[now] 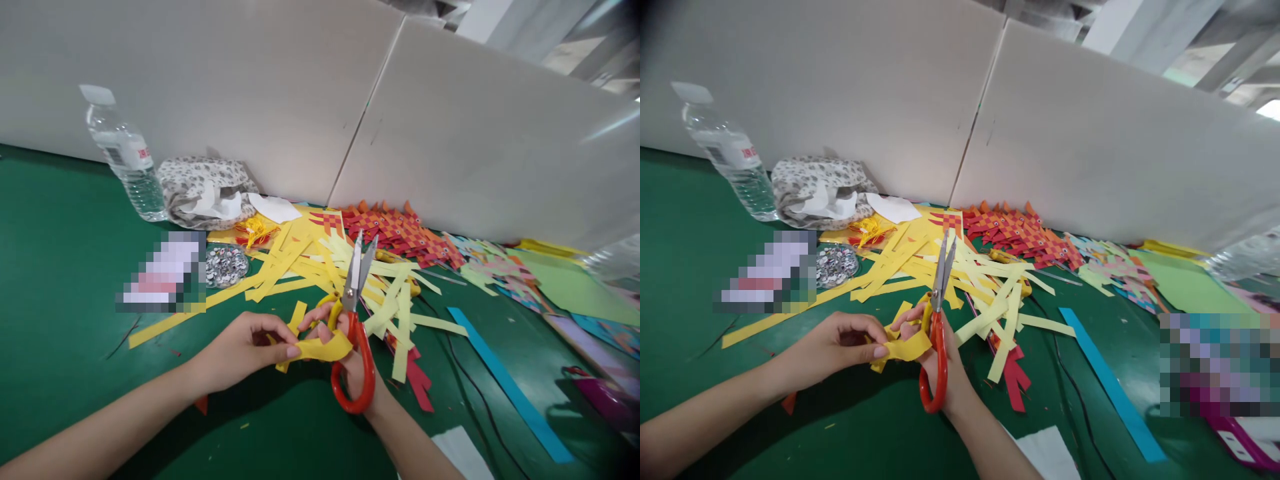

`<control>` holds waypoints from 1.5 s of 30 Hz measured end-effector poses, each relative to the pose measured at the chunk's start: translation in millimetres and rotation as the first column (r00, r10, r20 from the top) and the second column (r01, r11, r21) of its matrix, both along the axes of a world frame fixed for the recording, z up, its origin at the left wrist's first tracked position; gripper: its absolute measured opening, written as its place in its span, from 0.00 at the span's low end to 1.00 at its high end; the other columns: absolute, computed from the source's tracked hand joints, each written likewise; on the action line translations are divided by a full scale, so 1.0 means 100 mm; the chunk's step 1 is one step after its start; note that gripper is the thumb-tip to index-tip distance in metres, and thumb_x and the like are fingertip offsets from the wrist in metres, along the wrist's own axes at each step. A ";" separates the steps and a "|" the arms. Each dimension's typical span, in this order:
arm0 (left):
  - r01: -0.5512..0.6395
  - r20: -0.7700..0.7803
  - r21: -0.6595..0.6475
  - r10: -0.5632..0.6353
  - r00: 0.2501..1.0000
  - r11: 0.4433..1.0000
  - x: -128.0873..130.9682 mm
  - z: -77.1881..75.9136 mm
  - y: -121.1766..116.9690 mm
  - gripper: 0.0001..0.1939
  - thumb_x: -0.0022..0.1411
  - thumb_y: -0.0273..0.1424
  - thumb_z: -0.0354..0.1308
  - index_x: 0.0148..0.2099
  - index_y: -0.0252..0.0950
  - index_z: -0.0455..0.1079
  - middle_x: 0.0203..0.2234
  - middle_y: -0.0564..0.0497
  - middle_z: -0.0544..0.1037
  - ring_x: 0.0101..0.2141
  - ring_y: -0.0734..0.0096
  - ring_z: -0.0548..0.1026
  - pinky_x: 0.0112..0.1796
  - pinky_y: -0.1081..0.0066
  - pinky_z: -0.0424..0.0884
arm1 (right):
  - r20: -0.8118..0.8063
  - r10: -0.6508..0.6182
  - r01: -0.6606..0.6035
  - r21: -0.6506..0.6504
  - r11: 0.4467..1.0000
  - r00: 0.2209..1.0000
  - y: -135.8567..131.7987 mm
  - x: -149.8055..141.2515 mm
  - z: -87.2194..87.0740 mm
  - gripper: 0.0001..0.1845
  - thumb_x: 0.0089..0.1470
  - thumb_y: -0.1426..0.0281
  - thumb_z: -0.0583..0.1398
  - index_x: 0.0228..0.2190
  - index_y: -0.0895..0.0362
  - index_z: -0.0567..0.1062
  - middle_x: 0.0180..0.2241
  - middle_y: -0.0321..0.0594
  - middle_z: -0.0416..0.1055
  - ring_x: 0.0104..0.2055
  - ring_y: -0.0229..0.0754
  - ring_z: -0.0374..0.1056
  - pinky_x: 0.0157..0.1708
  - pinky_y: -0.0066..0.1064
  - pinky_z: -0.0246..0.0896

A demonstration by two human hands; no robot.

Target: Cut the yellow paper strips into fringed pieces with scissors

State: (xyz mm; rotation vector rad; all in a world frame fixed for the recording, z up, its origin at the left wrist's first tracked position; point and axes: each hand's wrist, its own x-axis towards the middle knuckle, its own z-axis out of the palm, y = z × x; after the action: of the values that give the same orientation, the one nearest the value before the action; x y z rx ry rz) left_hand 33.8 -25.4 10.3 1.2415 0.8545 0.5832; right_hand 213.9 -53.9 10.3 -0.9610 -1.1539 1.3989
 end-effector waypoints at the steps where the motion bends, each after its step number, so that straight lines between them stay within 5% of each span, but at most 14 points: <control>1: -0.010 -0.001 -0.005 0.010 1.000 1.000 0.00 0.00 0.00 0.10 0.50 0.37 0.65 0.29 0.33 0.75 0.22 0.52 0.75 0.25 0.73 0.70 0.29 0.74 0.66 | 0.007 -0.038 0.038 -0.008 0.999 0.999 0.01 0.00 0.00 0.12 0.51 0.59 0.61 0.34 0.53 0.67 0.34 0.36 0.68 0.27 0.35 0.65 0.26 0.28 0.64; 7: -0.148 -0.062 -0.009 0.148 0.987 0.989 0.00 0.05 0.04 0.10 0.41 0.35 0.70 0.26 0.35 0.76 0.20 0.54 0.77 0.23 0.74 0.70 0.26 0.75 0.66 | -0.033 -0.194 0.192 -0.049 0.980 0.981 0.08 0.02 0.04 0.13 0.51 0.59 0.61 0.31 0.54 0.67 0.31 0.35 0.70 0.20 0.32 0.63 0.19 0.25 0.62; 12: -0.140 -0.056 -0.028 0.139 0.989 0.990 0.00 0.07 0.02 0.09 0.43 0.36 0.69 0.25 0.36 0.76 0.20 0.54 0.78 0.22 0.73 0.72 0.26 0.75 0.67 | -0.137 -0.261 0.247 -0.106 0.963 0.956 0.11 0.04 0.02 0.16 0.46 0.58 0.64 0.28 0.54 0.66 0.25 0.31 0.67 0.17 0.31 0.61 0.15 0.24 0.59; 22: -0.152 0.140 0.157 0.131 0.982 0.976 -0.01 0.04 0.02 0.06 0.51 0.32 0.65 0.29 0.35 0.75 0.29 0.51 0.76 0.30 0.72 0.73 0.31 0.74 0.70 | 0.100 -0.064 0.077 -0.132 0.988 0.993 0.04 -0.02 0.07 0.22 0.43 0.52 0.64 0.32 0.56 0.71 0.24 0.37 0.71 0.25 0.40 0.69 0.25 0.30 0.65; 25: -0.121 0.079 0.351 0.100 0.992 0.929 -0.01 0.05 0.00 0.04 0.54 0.31 0.63 0.31 0.36 0.76 0.34 0.48 0.75 0.34 0.69 0.74 0.36 0.71 0.71 | 0.124 -0.019 0.038 -0.149 0.988 0.992 0.04 -0.04 0.10 0.22 0.39 0.53 0.67 0.31 0.55 0.70 0.27 0.37 0.70 0.27 0.41 0.68 0.26 0.31 0.65; 31: -0.019 -0.065 0.694 0.088 0.994 0.720 -0.04 0.05 -0.05 0.06 0.57 0.28 0.60 0.35 0.41 0.78 0.40 0.47 0.73 0.41 0.64 0.72 0.43 0.66 0.69 | 0.050 0.085 -0.080 -0.096 0.992 0.995 0.03 -0.07 0.09 0.18 0.45 0.52 0.63 0.28 0.53 0.70 0.26 0.36 0.69 0.31 0.42 0.69 0.32 0.33 0.64; 37: -0.047 -0.070 0.741 0.147 0.987 0.670 -0.02 0.02 -0.05 0.07 0.58 0.26 0.58 0.35 0.42 0.76 0.38 0.48 0.70 0.40 0.66 0.72 0.39 0.69 0.70 | 0.144 0.120 -0.117 -0.028 0.993 0.982 -0.03 -0.06 0.12 0.12 0.47 0.59 0.64 0.31 0.52 0.71 0.29 0.35 0.70 0.35 0.42 0.68 0.34 0.31 0.63; 45: -0.121 -0.009 0.780 0.205 0.979 0.614 -0.01 0.04 -0.09 0.05 0.55 0.25 0.61 0.35 0.38 0.70 0.31 0.50 0.72 0.32 0.70 0.72 0.34 0.73 0.69 | 0.176 0.240 -0.220 -0.128 0.967 0.955 -0.09 -0.10 0.17 0.14 0.45 0.67 0.66 0.35 0.53 0.69 0.27 0.32 0.66 0.27 0.36 0.61 0.27 0.27 0.59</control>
State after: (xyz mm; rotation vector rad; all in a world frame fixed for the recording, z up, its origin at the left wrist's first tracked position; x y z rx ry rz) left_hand 33.0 -34.5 13.9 2.0138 0.8199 1.1305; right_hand 203.6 -62.9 26.9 -1.0813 -1.3800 1.5950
